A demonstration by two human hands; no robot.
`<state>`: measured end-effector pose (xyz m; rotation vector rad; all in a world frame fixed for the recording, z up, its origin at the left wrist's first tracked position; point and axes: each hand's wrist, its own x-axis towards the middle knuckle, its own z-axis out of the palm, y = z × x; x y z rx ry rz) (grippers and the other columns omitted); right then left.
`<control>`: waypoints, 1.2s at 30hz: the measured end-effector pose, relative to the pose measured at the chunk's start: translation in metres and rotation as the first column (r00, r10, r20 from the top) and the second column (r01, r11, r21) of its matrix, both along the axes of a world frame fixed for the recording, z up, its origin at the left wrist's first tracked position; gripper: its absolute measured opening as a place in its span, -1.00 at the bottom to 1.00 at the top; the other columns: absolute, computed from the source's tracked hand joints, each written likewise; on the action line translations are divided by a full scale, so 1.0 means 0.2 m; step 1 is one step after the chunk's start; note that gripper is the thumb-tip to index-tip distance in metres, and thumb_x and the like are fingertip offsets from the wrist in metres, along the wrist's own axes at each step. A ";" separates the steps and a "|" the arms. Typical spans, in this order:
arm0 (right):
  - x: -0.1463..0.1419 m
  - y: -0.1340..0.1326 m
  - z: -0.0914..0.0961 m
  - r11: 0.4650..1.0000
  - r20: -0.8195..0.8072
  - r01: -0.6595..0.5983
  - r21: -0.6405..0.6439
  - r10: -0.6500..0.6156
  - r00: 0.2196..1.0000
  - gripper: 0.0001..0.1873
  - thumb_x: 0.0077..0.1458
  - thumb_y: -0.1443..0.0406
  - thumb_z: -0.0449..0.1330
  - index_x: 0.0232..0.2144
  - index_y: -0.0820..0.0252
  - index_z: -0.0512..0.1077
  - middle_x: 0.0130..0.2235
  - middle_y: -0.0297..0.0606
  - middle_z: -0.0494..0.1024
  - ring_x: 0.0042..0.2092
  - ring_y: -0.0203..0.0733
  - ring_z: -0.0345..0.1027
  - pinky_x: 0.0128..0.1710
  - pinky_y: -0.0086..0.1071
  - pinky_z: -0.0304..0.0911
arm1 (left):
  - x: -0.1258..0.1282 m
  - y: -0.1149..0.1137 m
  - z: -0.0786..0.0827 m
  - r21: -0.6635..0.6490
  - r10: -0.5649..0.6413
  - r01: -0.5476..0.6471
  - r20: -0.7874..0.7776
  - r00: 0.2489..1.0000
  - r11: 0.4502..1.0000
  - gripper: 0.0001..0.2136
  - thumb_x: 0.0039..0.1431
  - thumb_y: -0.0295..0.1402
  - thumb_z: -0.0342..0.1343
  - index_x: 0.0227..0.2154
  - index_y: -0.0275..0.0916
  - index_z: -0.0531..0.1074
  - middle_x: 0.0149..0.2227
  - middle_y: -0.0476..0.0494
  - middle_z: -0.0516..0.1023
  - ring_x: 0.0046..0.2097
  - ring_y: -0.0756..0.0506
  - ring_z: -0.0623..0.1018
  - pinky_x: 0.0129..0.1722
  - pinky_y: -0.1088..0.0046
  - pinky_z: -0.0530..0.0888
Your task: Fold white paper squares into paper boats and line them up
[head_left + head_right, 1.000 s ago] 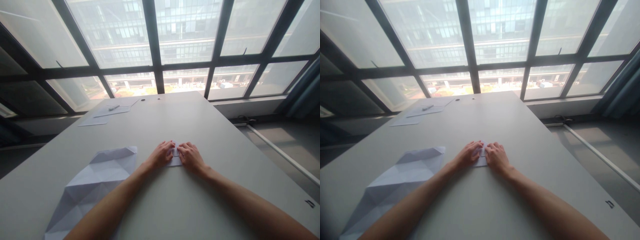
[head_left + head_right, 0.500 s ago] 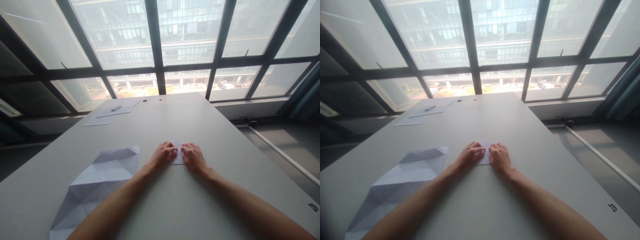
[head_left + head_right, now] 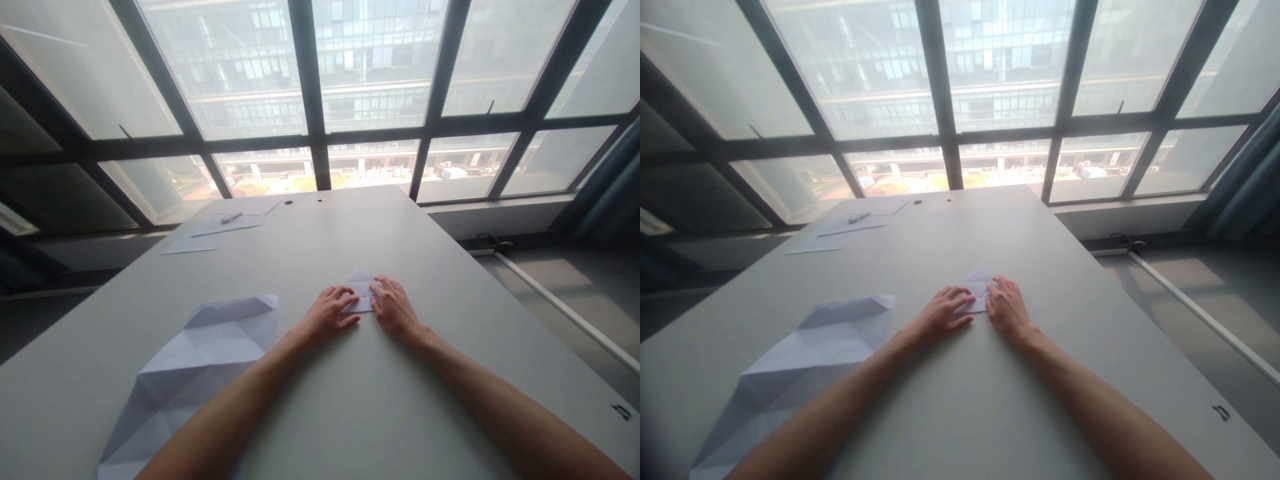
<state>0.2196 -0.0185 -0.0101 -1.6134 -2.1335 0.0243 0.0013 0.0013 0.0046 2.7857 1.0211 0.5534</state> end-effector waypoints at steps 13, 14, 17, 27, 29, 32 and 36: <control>-0.01 -0.01 0.02 0.999 -0.008 -0.036 0.024 0.036 0.999 -0.70 0.22 0.22 0.14 -0.04 0.20 0.47 -0.02 -0.11 0.44 0.04 -0.03 0.23 0.15 -0.23 0.07 | -0.01 0.03 -0.01 0.011 0.040 -0.041 0.077 0.996 0.999 -0.69 0.21 -0.22 0.20 0.00 -0.10 0.48 0.03 -0.13 0.50 0.08 -0.20 0.44 0.14 0.21 0.36; -0.01 -0.01 0.02 0.999 -0.006 -0.038 0.023 0.038 0.999 -0.70 0.22 0.22 0.13 -0.04 0.20 0.47 -0.02 -0.10 0.43 0.04 -0.03 0.23 0.15 -0.23 0.07 | -0.01 0.03 -0.01 0.011 0.041 -0.042 0.080 0.996 0.999 -0.69 0.21 -0.22 0.21 0.00 -0.10 0.49 0.03 -0.13 0.50 0.08 -0.21 0.44 0.14 0.20 0.36; -0.01 -0.01 0.02 0.999 -0.002 -0.050 0.017 0.050 0.999 -0.68 0.21 0.20 0.15 -0.03 0.20 0.46 -0.02 -0.10 0.43 0.04 -0.02 0.23 0.15 -0.22 0.08 | -0.01 0.03 -0.01 0.004 0.044 -0.044 0.095 0.995 0.999 -0.71 0.22 -0.22 0.20 -0.02 -0.11 0.49 0.01 -0.13 0.51 0.07 -0.20 0.45 0.13 0.21 0.37; -0.01 -0.02 0.03 0.996 0.013 -0.084 0.004 0.084 0.996 -0.58 0.22 0.07 0.14 0.02 0.18 0.44 0.03 -0.10 0.41 0.07 0.00 0.21 0.17 -0.18 0.06 | -0.02 0.05 -0.02 -0.032 0.046 -0.042 0.157 0.987 0.999 -0.70 0.16 -0.15 0.27 -0.07 -0.08 0.53 -0.04 -0.11 0.54 0.01 -0.19 0.48 0.08 0.23 0.41; -0.01 -0.02 0.03 0.997 0.018 -0.082 -0.003 0.082 0.996 -0.53 0.21 0.04 0.15 0.05 0.18 0.42 0.04 -0.08 0.41 0.07 0.01 0.20 0.17 -0.16 0.05 | -0.02 0.06 -0.02 -0.034 0.049 -0.044 0.167 0.985 0.998 -0.70 0.15 -0.15 0.28 -0.07 -0.08 0.53 -0.03 -0.10 0.54 0.01 -0.19 0.48 0.07 0.24 0.41; -0.01 -0.03 0.03 0.996 0.033 -0.087 -0.025 0.088 0.996 -0.53 0.21 0.05 0.14 0.07 0.17 0.40 0.06 -0.07 0.40 0.09 0.02 0.18 0.18 -0.13 0.02 | -0.02 0.06 -0.02 -0.042 0.054 -0.047 0.177 0.983 0.998 -0.79 0.24 -0.21 0.20 -0.09 -0.08 0.53 -0.06 -0.10 0.55 0.00 -0.16 0.49 0.07 0.25 0.41; -0.01 -0.03 0.04 0.993 0.048 -0.106 -0.053 0.108 0.993 -0.48 0.21 0.01 0.13 0.11 0.15 0.37 0.11 -0.06 0.37 0.12 0.05 0.15 0.21 -0.09 -0.03 | -0.03 0.06 -0.03 -0.046 0.067 -0.059 0.184 0.981 0.997 -0.77 0.23 -0.18 0.21 -0.09 -0.09 0.54 -0.05 -0.11 0.54 0.00 -0.16 0.49 0.07 0.26 0.42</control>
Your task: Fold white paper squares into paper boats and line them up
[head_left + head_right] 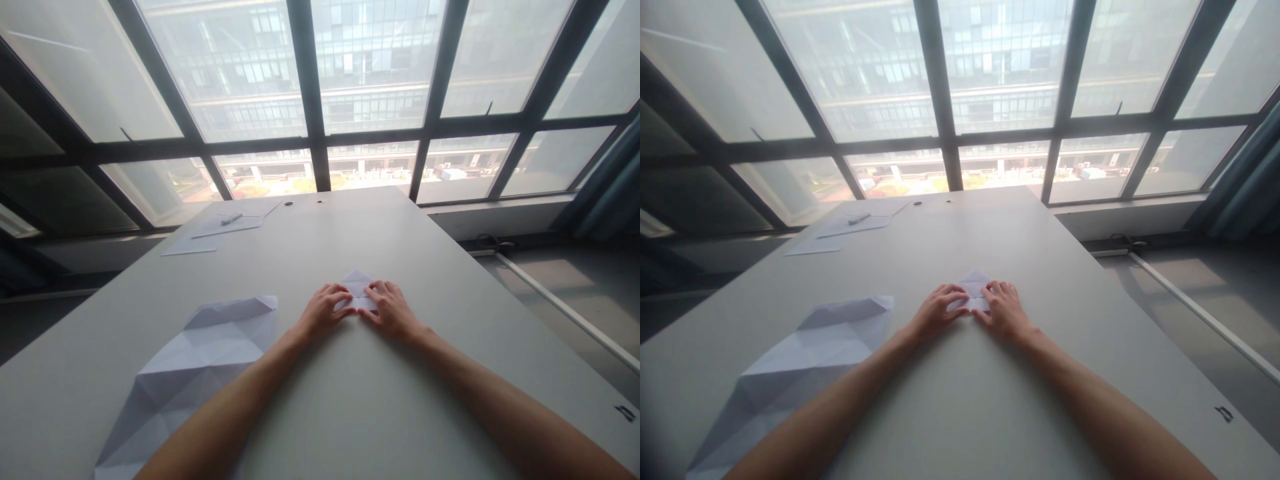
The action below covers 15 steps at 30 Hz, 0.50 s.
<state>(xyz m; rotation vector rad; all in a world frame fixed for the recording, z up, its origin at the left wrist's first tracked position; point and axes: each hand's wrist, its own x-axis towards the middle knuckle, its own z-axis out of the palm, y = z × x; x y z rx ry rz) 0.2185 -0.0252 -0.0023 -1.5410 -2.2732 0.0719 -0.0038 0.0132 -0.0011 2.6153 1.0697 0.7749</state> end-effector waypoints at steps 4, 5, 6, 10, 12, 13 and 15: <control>0.01 0.00 0.00 1.000 0.008 -0.007 0.001 0.007 1.000 -0.45 0.21 -0.02 0.13 0.12 0.16 0.37 0.11 -0.05 0.38 0.12 0.04 0.15 0.21 -0.08 -0.03 | 0.00 0.00 0.00 -0.007 -0.003 0.003 0.005 1.000 1.000 -0.71 0.20 -0.13 0.23 -0.08 -0.10 0.54 -0.05 -0.12 0.54 0.01 -0.18 0.48 0.06 0.26 0.43; 0.01 0.00 0.00 1.000 0.006 -0.006 0.008 0.006 1.000 -0.47 0.23 -0.01 0.12 0.11 0.16 0.38 0.10 -0.06 0.39 0.11 0.03 0.17 0.20 -0.09 -0.02 | 0.00 0.00 0.00 -0.008 -0.005 0.005 0.006 1.000 1.000 -0.74 0.22 -0.14 0.20 -0.08 -0.10 0.54 -0.05 -0.12 0.54 0.00 -0.17 0.49 0.06 0.26 0.43; 0.01 0.01 0.01 1.000 0.002 -0.004 0.017 0.004 1.000 -0.51 0.25 0.00 0.11 0.09 0.14 0.40 0.08 -0.08 0.41 0.10 0.02 0.19 0.19 -0.11 0.00 | 0.00 0.00 0.00 -0.007 -0.006 0.006 0.007 1.000 1.000 -0.76 0.25 -0.16 0.18 -0.09 -0.10 0.55 -0.06 -0.12 0.55 -0.01 -0.16 0.49 0.06 0.27 0.43; 0.01 0.02 0.01 0.999 -0.026 0.003 0.043 -0.001 1.000 -0.65 0.32 0.07 0.03 -0.11 0.10 0.51 -0.03 -0.17 0.53 0.01 -0.06 0.30 0.15 -0.15 0.04 | 0.00 0.00 0.01 0.001 -0.006 0.006 0.009 1.000 1.000 -0.77 0.34 -0.17 0.06 -0.13 -0.09 0.57 -0.08 -0.11 0.57 -0.02 -0.15 0.51 0.03 0.28 0.44; 0.01 0.02 0.01 0.998 -0.051 0.023 0.055 -0.020 0.999 -0.69 0.34 0.11 0.03 -0.15 0.10 0.51 -0.10 -0.20 0.57 -0.04 -0.08 0.35 0.17 -0.16 0.02 | 0.00 0.00 0.01 0.003 0.001 -0.001 0.007 1.000 1.000 -0.75 0.36 -0.17 0.03 -0.13 -0.10 0.57 -0.10 -0.11 0.59 -0.03 -0.15 0.52 0.01 0.29 0.45; 0.01 0.02 0.02 0.998 -0.064 0.034 0.061 -0.030 0.997 -0.71 0.34 0.13 0.04 -0.15 0.10 0.51 -0.13 -0.21 0.59 -0.06 -0.09 0.37 0.18 -0.16 0.01 | 0.00 0.00 0.02 0.004 0.012 -0.012 0.007 1.000 1.000 -0.75 0.37 -0.17 0.01 -0.12 -0.10 0.56 -0.11 -0.11 0.60 -0.04 -0.15 0.53 0.00 0.30 0.45; 0.01 0.02 0.01 0.995 -0.091 0.063 0.074 -0.056 0.994 -0.73 0.35 0.20 0.03 -0.15 0.10 0.51 -0.17 -0.21 0.62 -0.11 -0.11 0.41 0.19 -0.16 -0.01 | 0.00 0.00 0.02 0.007 0.054 -0.054 0.017 0.998 0.999 -0.75 0.39 -0.21 -0.02 -0.08 -0.10 0.53 -0.12 -0.10 0.61 -0.07 -0.14 0.56 -0.02 0.32 0.46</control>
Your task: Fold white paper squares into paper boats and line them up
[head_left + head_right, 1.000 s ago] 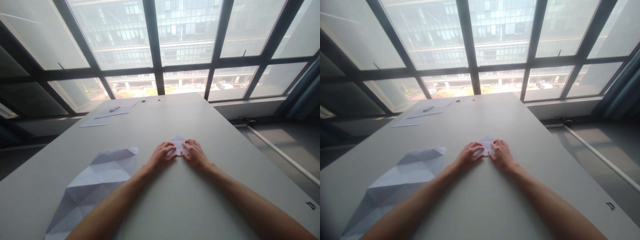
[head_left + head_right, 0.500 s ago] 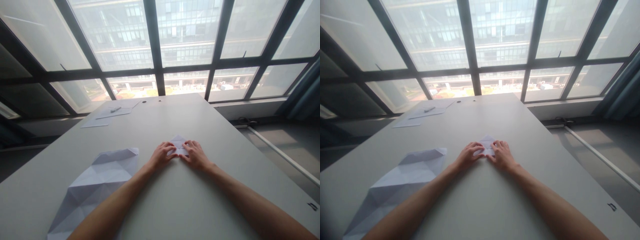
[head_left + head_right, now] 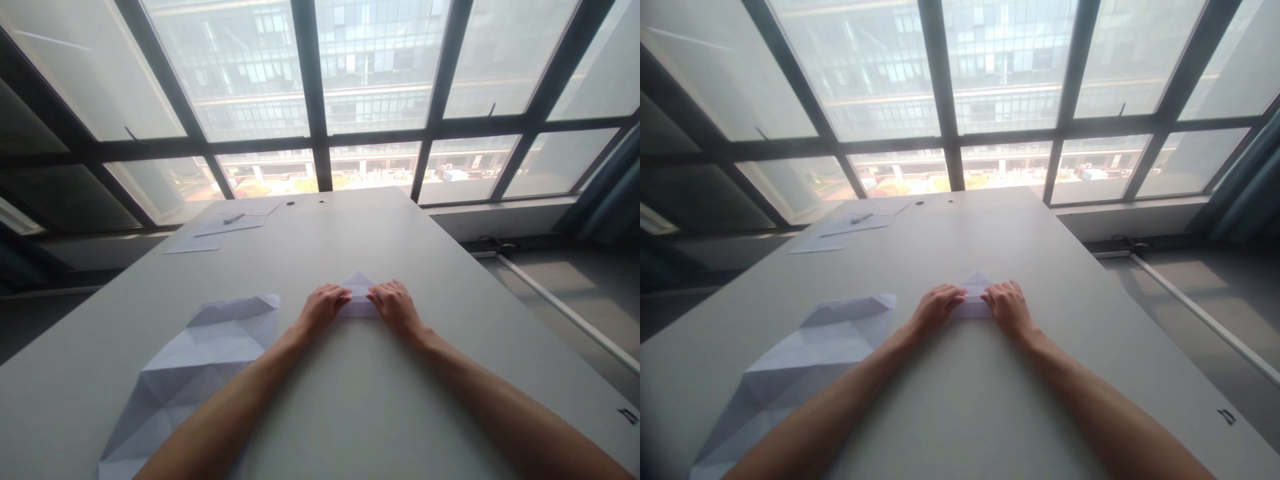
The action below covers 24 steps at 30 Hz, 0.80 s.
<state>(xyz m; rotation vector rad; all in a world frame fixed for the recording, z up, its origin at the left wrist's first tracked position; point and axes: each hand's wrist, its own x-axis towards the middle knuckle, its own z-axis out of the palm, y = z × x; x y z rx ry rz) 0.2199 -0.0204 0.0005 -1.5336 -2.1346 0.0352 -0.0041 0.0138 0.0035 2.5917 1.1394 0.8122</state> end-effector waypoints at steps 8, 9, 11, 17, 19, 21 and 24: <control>0.01 0.01 -0.01 0.997 -0.034 0.068 0.047 -0.066 0.997 -0.67 0.21 0.42 0.12 0.00 0.18 0.46 -0.03 -0.14 0.54 0.00 -0.08 0.33 0.06 -0.27 0.15 | 0.00 0.00 0.01 0.064 0.101 -0.098 -0.039 0.994 0.993 -0.73 0.26 -0.53 0.03 -0.13 -0.09 0.54 0.06 -0.13 0.45 -0.03 -0.13 0.53 -0.01 0.26 0.47; 0.01 0.00 -0.01 0.996 -0.027 0.064 0.055 -0.063 0.998 -0.69 0.19 0.43 0.13 -0.04 0.17 0.49 -0.01 -0.14 0.52 0.02 -0.07 0.30 0.07 -0.26 0.15 | 0.00 0.00 0.01 0.090 0.109 -0.103 -0.062 0.992 0.991 -0.75 0.24 -0.54 0.05 -0.20 -0.10 0.57 0.07 -0.14 0.44 0.02 -0.16 0.50 0.05 0.19 0.44; 0.01 0.00 -0.01 0.998 -0.001 0.041 0.057 -0.041 0.999 -0.75 0.20 0.43 0.13 -0.15 0.14 0.55 -0.01 -0.15 0.50 0.03 -0.06 0.27 0.07 -0.24 0.14 | 0.00 0.00 0.02 0.124 0.107 -0.094 -0.101 0.989 0.988 -0.77 0.23 -0.54 0.07 -0.26 -0.12 0.59 0.08 -0.14 0.44 0.10 -0.21 0.44 0.12 0.08 0.38; -0.01 0.00 0.00 1.000 0.091 -0.006 -0.014 0.007 0.996 -0.76 0.28 0.38 0.06 -0.26 0.12 0.55 -0.15 -0.18 0.52 -0.08 -0.10 0.31 -0.02 -0.27 0.17 | 0.03 -0.03 0.01 0.016 -0.122 0.125 -0.126 0.984 0.992 -0.61 0.26 -0.62 -0.05 -0.03 -0.10 0.53 0.14 -0.12 0.45 0.14 -0.14 0.45 0.14 0.23 0.42; -0.01 0.00 0.01 1.000 0.098 -0.005 -0.024 0.007 0.995 -0.75 0.29 0.38 0.05 -0.24 0.11 0.54 -0.14 -0.18 0.52 -0.07 -0.11 0.31 -0.02 -0.30 0.18 | 0.04 -0.03 0.00 -0.012 -0.198 0.198 -0.081 0.977 0.980 -0.61 0.29 -0.58 -0.05 0.04 -0.09 0.49 0.18 -0.11 0.43 0.20 -0.14 0.41 0.19 0.22 0.38; -0.01 -0.01 0.02 0.999 0.103 0.001 -0.034 0.003 0.995 -0.74 0.30 0.37 0.03 -0.24 0.11 0.53 -0.13 -0.18 0.52 -0.07 -0.11 0.31 -0.03 -0.31 0.19 | 0.05 -0.03 -0.02 -0.031 -0.232 0.231 -0.037 0.972 0.973 -0.66 0.32 -0.52 -0.02 0.04 -0.11 0.49 0.18 -0.11 0.44 0.23 -0.16 0.39 0.22 0.20 0.35; -0.03 -0.03 0.02 0.999 0.097 0.016 -0.032 -0.013 0.995 -0.74 0.33 0.30 0.02 -0.23 0.10 0.52 -0.13 -0.17 0.52 -0.07 -0.10 0.31 -0.02 -0.31 0.20 | 0.05 -0.02 -0.04 -0.037 -0.245 0.245 -0.004 0.969 0.969 -0.71 0.34 -0.43 -0.01 0.03 -0.14 0.50 0.17 -0.15 0.46 0.21 -0.17 0.41 0.21 0.20 0.37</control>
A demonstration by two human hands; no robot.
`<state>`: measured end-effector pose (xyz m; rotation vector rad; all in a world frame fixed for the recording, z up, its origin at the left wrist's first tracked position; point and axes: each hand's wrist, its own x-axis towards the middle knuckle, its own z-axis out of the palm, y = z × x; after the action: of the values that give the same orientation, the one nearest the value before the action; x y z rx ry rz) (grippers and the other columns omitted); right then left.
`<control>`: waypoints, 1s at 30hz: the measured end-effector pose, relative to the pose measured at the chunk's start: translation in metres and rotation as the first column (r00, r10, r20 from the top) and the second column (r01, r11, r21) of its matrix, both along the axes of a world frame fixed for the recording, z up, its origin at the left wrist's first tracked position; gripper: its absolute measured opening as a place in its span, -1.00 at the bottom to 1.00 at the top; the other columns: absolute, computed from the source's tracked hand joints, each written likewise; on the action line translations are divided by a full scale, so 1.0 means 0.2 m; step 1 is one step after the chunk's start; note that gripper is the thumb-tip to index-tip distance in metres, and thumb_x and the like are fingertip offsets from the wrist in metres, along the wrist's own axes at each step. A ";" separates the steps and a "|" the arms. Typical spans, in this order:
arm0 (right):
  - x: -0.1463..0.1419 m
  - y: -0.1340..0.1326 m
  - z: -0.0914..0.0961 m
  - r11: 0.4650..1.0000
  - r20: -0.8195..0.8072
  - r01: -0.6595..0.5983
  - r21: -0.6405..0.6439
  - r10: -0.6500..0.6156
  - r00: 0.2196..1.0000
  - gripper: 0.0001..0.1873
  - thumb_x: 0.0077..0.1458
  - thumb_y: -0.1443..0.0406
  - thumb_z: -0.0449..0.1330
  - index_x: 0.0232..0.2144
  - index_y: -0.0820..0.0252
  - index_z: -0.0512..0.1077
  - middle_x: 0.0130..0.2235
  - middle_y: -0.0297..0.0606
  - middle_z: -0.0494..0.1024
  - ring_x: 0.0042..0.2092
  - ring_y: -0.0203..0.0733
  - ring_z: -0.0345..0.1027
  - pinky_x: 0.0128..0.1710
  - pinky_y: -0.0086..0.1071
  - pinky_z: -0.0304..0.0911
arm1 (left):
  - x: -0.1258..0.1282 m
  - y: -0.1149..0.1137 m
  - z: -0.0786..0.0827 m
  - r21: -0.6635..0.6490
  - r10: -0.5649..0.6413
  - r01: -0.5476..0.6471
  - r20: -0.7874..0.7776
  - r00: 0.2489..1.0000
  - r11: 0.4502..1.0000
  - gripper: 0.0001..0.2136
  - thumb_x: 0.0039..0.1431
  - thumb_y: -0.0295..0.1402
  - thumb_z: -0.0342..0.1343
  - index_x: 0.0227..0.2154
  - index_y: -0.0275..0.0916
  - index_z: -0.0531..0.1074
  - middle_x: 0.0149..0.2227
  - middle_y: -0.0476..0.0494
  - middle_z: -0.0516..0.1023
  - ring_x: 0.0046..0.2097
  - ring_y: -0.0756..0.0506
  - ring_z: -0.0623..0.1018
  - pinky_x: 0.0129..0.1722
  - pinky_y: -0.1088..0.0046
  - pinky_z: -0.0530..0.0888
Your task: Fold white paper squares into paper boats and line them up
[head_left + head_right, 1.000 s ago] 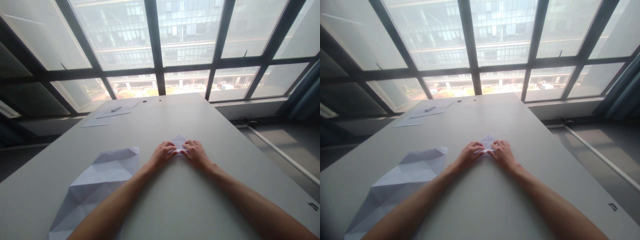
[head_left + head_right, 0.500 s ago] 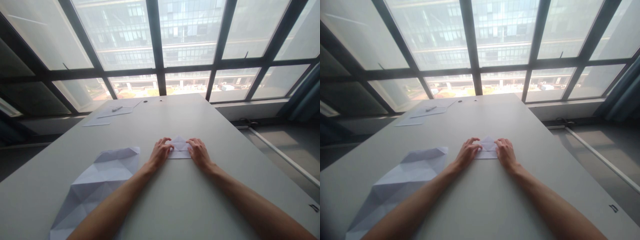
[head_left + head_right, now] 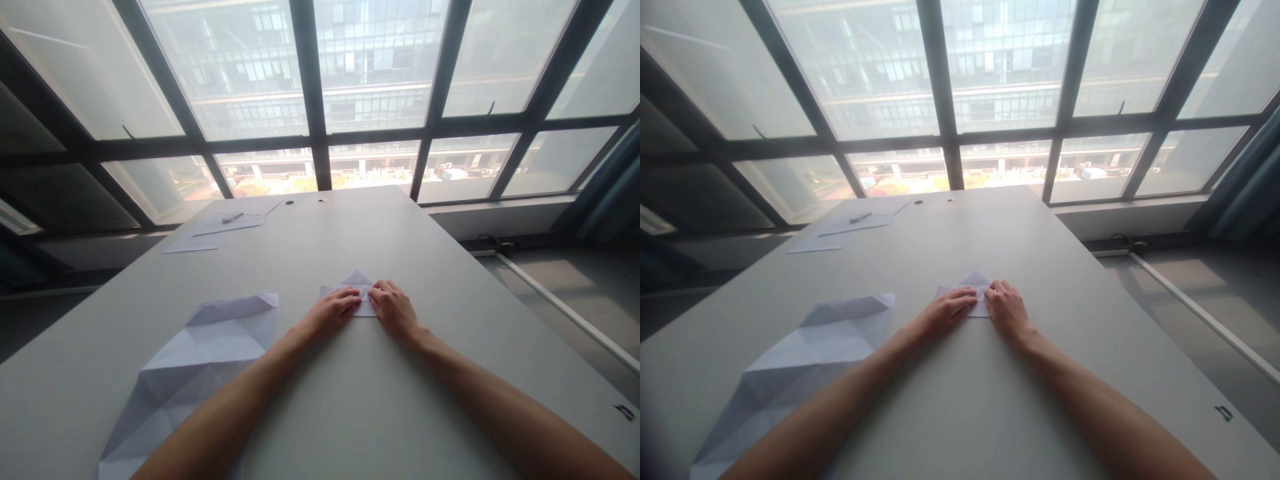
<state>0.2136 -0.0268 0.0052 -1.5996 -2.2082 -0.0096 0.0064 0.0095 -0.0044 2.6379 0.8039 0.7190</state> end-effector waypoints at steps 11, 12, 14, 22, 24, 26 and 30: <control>-0.08 -0.03 -0.04 0.992 -0.079 -0.124 -0.016 0.122 0.989 -0.59 0.37 0.17 -0.04 0.14 0.15 0.37 0.15 -0.12 0.43 0.18 -0.09 0.24 0.22 -0.20 0.07 | -0.02 0.02 -0.03 0.054 0.063 -0.062 -0.021 0.998 0.997 -0.65 0.33 -0.39 0.02 0.15 -0.15 0.40 0.21 -0.22 0.41 0.24 -0.18 0.38 0.24 0.19 0.34; -0.07 -0.02 -0.05 0.992 -0.079 -0.121 -0.024 0.118 0.990 -0.57 0.37 0.16 -0.04 0.17 0.17 0.35 0.19 -0.09 0.40 0.22 -0.07 0.20 0.25 -0.17 0.04 | -0.02 0.02 -0.03 0.057 0.069 -0.068 -0.026 0.997 0.996 -0.65 0.33 -0.40 0.02 0.15 -0.15 0.39 0.21 -0.22 0.40 0.24 -0.18 0.38 0.24 0.19 0.34; -0.07 -0.01 -0.08 0.992 -0.073 -0.121 -0.046 0.117 0.990 -0.51 0.37 0.13 -0.05 0.23 0.20 0.28 0.27 -0.05 0.30 0.30 -0.03 0.10 0.29 -0.10 -0.02 | -0.02 0.02 -0.03 0.059 0.070 -0.069 -0.030 0.997 0.996 -0.64 0.32 -0.42 0.03 0.15 -0.16 0.39 0.22 -0.23 0.40 0.24 -0.18 0.38 0.25 0.19 0.33; -0.06 0.00 -0.11 0.984 -0.051 -0.136 -0.117 0.131 0.990 -0.39 0.38 0.06 -0.12 0.31 0.30 0.15 0.34 -0.02 0.15 0.38 -0.02 -0.06 0.34 -0.04 -0.13 | -0.01 0.00 0.00 0.059 0.093 -0.090 -0.041 0.995 0.994 -0.62 0.31 -0.41 0.04 0.17 -0.14 0.37 0.21 -0.19 0.41 0.22 -0.16 0.40 0.24 0.23 0.34; -0.06 0.00 -0.11 0.984 -0.049 -0.135 -0.117 0.130 0.990 -0.38 0.37 0.06 -0.12 0.31 0.30 0.14 0.34 -0.01 0.14 0.38 -0.02 -0.07 0.34 -0.03 -0.13 | -0.01 0.00 0.00 0.056 0.099 -0.097 -0.039 0.994 0.994 -0.62 0.31 -0.40 0.04 0.18 -0.14 0.37 0.20 -0.19 0.41 0.22 -0.16 0.40 0.24 0.23 0.34; -0.06 0.00 -0.11 0.984 -0.051 -0.138 -0.116 0.132 0.990 -0.39 0.37 0.06 -0.11 0.31 0.29 0.14 0.34 0.00 0.13 0.38 -0.03 -0.07 0.34 -0.04 -0.13 | -0.01 0.00 0.00 0.048 0.102 -0.100 -0.044 0.994 0.994 -0.61 0.31 -0.40 0.03 0.18 -0.15 0.37 0.21 -0.19 0.41 0.23 -0.17 0.40 0.25 0.22 0.33; -0.06 0.00 -0.11 0.982 -0.047 -0.145 -0.123 0.140 0.989 -0.38 0.38 0.05 -0.13 0.32 0.29 0.13 0.35 -0.01 0.12 0.38 -0.04 -0.08 0.35 -0.05 -0.15 | -0.01 0.01 -0.01 0.029 0.097 -0.096 -0.047 0.994 0.995 -0.59 0.31 -0.40 0.03 0.20 -0.14 0.34 0.22 -0.18 0.40 0.25 -0.17 0.37 0.27 0.18 0.31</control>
<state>0.2018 -0.0271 -0.0164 -1.4883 -2.3295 0.2038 0.0045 0.0105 -0.0064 2.6651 0.9471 0.6978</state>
